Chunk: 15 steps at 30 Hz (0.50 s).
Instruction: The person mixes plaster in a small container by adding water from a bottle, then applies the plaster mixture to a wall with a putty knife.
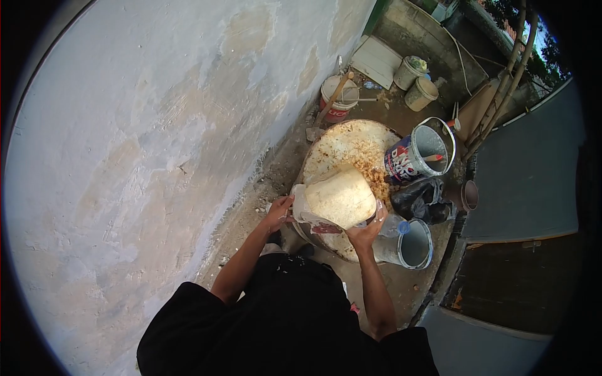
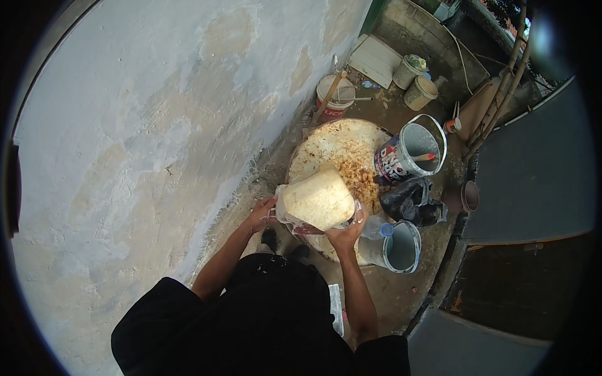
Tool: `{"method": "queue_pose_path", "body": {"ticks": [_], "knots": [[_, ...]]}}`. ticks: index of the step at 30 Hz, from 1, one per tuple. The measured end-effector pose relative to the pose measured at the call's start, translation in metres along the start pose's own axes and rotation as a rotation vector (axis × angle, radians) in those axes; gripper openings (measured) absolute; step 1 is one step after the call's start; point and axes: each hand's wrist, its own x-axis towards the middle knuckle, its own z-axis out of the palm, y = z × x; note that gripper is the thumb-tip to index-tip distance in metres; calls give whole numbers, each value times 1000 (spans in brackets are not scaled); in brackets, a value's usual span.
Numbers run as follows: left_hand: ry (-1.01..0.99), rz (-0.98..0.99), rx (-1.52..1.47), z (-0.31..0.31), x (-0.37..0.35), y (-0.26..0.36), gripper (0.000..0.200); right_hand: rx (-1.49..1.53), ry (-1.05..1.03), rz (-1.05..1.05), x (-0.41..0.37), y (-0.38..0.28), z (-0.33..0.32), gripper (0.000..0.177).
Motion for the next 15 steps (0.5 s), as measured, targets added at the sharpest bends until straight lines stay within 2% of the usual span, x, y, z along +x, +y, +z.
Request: {"method": "queue_pose_path", "body": {"ticks": [3, 6, 9, 12, 15], "knots": [[-10, -1, -20, -3, 3, -8, 49, 54, -95, 71, -1, 7, 2, 91], [5, 4, -7, -1, 1, -3, 50, 101, -17, 97, -1, 1, 9, 91], [8, 3, 10, 4, -2, 0, 50, 51, -62, 15, 7, -7, 4, 91], [10, 2, 1, 2, -3, -2, 51, 38, -116, 56, 5, 0, 6, 91], [12, 14, 5, 2, -1, 1, 52, 18, -15, -8, 6, -6, 6, 91]]}}
